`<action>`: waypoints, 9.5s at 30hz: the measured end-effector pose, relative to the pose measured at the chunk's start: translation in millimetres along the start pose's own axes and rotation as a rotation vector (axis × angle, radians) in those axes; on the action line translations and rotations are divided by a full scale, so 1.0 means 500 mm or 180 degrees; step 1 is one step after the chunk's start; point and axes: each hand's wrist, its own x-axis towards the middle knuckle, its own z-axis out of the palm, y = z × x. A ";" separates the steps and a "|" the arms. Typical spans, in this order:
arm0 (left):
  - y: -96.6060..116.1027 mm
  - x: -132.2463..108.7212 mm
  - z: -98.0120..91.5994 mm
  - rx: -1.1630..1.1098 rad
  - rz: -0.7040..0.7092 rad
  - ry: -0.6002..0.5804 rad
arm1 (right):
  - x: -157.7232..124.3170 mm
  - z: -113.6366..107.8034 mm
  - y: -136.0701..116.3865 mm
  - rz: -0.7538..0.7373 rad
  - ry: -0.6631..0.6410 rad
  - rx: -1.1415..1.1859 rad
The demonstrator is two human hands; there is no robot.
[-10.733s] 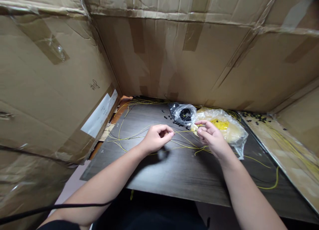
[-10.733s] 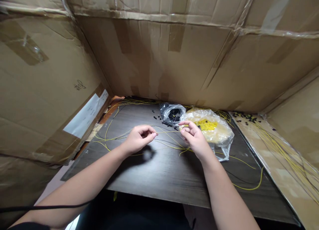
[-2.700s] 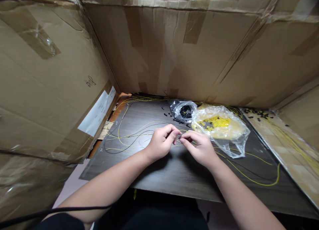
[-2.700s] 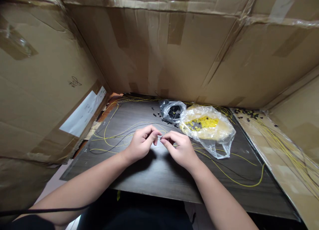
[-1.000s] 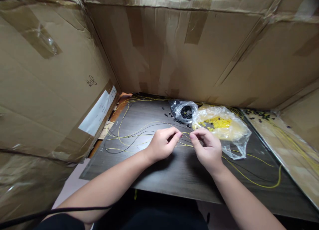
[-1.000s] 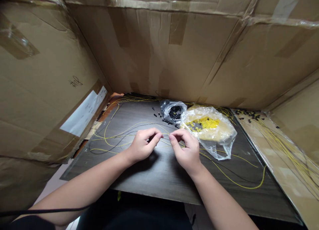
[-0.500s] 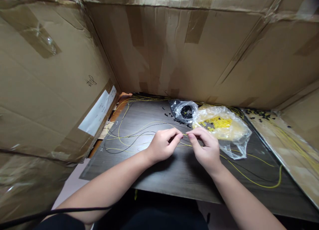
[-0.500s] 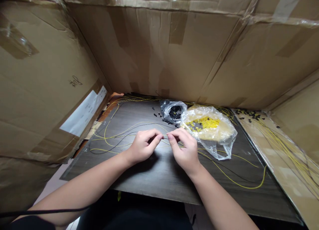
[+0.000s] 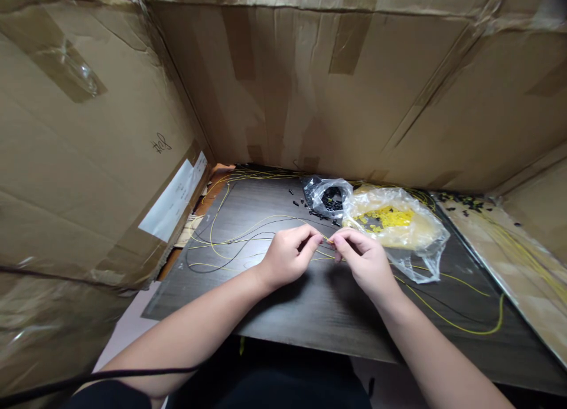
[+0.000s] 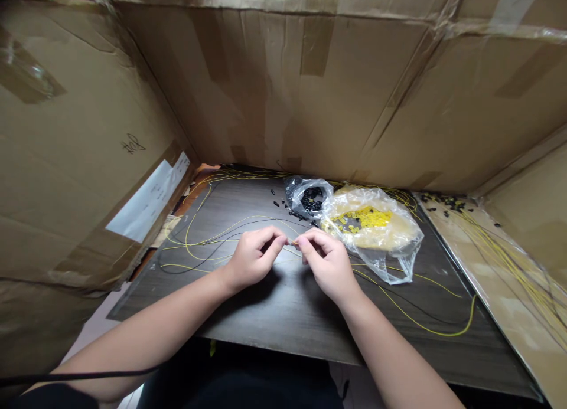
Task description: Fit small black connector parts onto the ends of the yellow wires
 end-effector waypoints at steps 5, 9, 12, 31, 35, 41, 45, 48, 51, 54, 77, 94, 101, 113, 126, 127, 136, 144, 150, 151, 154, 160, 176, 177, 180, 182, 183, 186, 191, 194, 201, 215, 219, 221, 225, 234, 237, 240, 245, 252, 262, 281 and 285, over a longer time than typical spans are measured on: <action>0.000 -0.002 0.000 0.0280 0.0118 0.0012 | -0.003 0.001 -0.006 0.0162 -0.0036 -0.0145; 0.000 -0.002 0.000 0.0391 0.0147 0.0039 | -0.005 0.004 -0.012 -0.0015 -0.0142 -0.0500; 0.001 -0.003 -0.002 0.0467 0.0200 0.0020 | -0.003 0.004 -0.009 -0.0227 -0.0095 -0.0776; -0.012 -0.002 0.000 0.1655 0.0971 -0.0363 | 0.001 -0.007 0.005 -0.0734 -0.0124 -0.1615; -0.013 -0.002 0.007 0.1533 0.1031 -0.0403 | 0.000 -0.003 0.008 -0.0727 -0.0209 -0.1708; -0.006 -0.003 0.007 0.0740 0.0534 -0.0502 | -0.002 -0.003 0.008 -0.0724 -0.0222 -0.1608; 0.004 0.001 0.003 0.0297 0.0247 -0.0379 | -0.001 -0.008 0.000 -0.0725 -0.0175 -0.1372; 0.011 0.003 0.002 0.0129 0.0158 -0.0313 | -0.001 -0.015 -0.005 -0.0670 -0.0118 -0.1220; 0.015 0.004 0.001 -0.0023 0.0054 -0.0273 | -0.002 -0.019 -0.006 -0.0631 -0.0104 -0.1077; 0.015 0.003 0.002 -0.0155 -0.0092 -0.0234 | -0.003 -0.021 -0.006 -0.0655 -0.0088 -0.1049; 0.020 0.000 0.001 -0.0438 -0.0272 -0.0124 | -0.009 -0.009 -0.007 -0.0783 0.0070 -0.0950; 0.018 0.003 -0.003 -0.0240 0.0262 -0.0088 | -0.009 -0.016 -0.004 -0.1133 -0.0235 -0.1084; 0.009 0.000 0.000 -0.0144 0.0302 -0.0152 | -0.003 -0.018 -0.010 -0.1288 -0.0296 -0.1351; 0.018 -0.002 -0.002 0.0113 0.0175 -0.0113 | -0.003 -0.015 -0.013 -0.1296 -0.0161 -0.1243; 0.016 -0.005 -0.007 0.0552 0.0898 0.0274 | -0.008 -0.017 -0.019 -0.1465 0.0023 -0.1239; 0.016 -0.005 -0.007 0.0641 0.0989 0.0291 | -0.009 -0.016 -0.019 -0.1475 0.0021 -0.1254; 0.015 -0.009 -0.010 0.1341 0.1337 0.0340 | -0.011 -0.013 -0.020 -0.1521 0.0081 -0.1397; 0.019 -0.006 -0.009 0.0717 0.1102 0.0365 | -0.009 -0.020 -0.031 -0.1367 -0.0122 -0.1195; 0.020 -0.004 -0.006 0.0448 0.1041 0.0397 | -0.011 -0.019 -0.032 -0.1115 -0.0206 -0.0978; 0.021 -0.005 -0.006 0.0471 0.1077 0.0373 | -0.012 -0.019 -0.031 -0.1082 -0.0214 -0.0959; 0.022 -0.007 -0.007 0.0629 0.1179 0.0332 | -0.013 -0.018 -0.029 -0.1061 -0.0258 -0.0971; 0.017 -0.010 -0.008 0.1016 0.1401 0.0312 | -0.013 -0.017 -0.029 -0.1138 -0.0357 -0.1083; 0.033 -0.006 -0.004 0.0232 0.0834 0.0393 | -0.013 -0.027 -0.024 -0.1127 -0.0334 -0.1182; 0.034 -0.007 -0.004 0.0230 0.0809 0.0402 | -0.013 -0.028 -0.023 -0.1158 -0.0286 -0.1218; 0.036 -0.007 -0.005 0.0217 0.0779 0.0418 | -0.016 -0.032 -0.020 -0.1316 -0.0107 -0.1332; 0.035 -0.006 -0.005 0.0195 0.0793 0.0416 | -0.018 -0.034 -0.017 -0.1397 -0.0072 -0.1382; 0.035 -0.006 -0.005 0.0182 0.0804 0.0411 | -0.019 -0.034 -0.015 -0.1421 -0.0101 -0.1411; 0.034 -0.005 -0.005 0.0144 0.0823 0.0424 | -0.018 -0.033 -0.010 -0.1488 -0.0258 -0.1573; 0.035 -0.005 -0.005 0.0194 0.0752 0.0453 | -0.014 -0.029 -0.009 -0.1650 -0.0359 -0.1767; 0.036 -0.005 -0.006 0.0226 0.0733 0.0402 | -0.014 -0.029 -0.014 -0.1674 -0.0318 -0.1739; 0.027 -0.007 -0.003 0.0380 0.0882 0.0326 | -0.016 -0.028 -0.024 -0.1605 -0.0257 -0.1605; 0.021 -0.011 -0.009 0.0634 0.0849 -0.0043 | -0.015 -0.028 -0.035 -0.1473 -0.0037 -0.1351; 0.026 -0.010 -0.010 0.0614 0.0749 -0.0150 | -0.014 -0.028 -0.038 -0.1317 -0.0095 -0.1221; 0.027 -0.009 -0.008 0.0580 0.0757 -0.0210 | -0.014 -0.028 -0.038 -0.1296 -0.0108 -0.1189; 0.027 -0.009 -0.004 0.0528 0.0722 -0.0205 | -0.014 -0.027 -0.035 -0.1313 -0.0146 -0.1203; 0.023 -0.008 -0.001 0.0513 0.0701 -0.0036 | -0.014 -0.024 -0.027 -0.1419 -0.0194 -0.1354; 0.023 -0.006 -0.001 0.0579 0.0694 -0.0087 | -0.014 -0.024 -0.022 -0.1449 -0.0215 -0.1475; 0.023 -0.005 -0.002 0.0576 0.0700 -0.0220 | -0.014 -0.024 -0.017 -0.1459 -0.0255 -0.1570; 0.021 -0.005 -0.002 0.0563 0.0695 -0.0237 | -0.014 -0.024 -0.013 -0.1467 -0.0283 -0.1611; 0.019 -0.005 -0.002 0.0713 0.0805 -0.0175 | -0.015 -0.024 -0.012 -0.1466 -0.0353 -0.1693; 0.014 -0.009 -0.002 0.0756 0.0890 -0.0250 | -0.012 -0.027 -0.022 -0.1361 -0.0294 -0.1487; 0.031 0.002 -0.002 -0.0555 -0.0134 -0.0239 | -0.011 -0.027 -0.008 -0.0642 -0.0158 -0.0479; 0.030 -0.001 -0.003 -0.0220 0.0047 -0.0277 | -0.007 -0.025 -0.018 -0.1040 -0.0027 -0.0802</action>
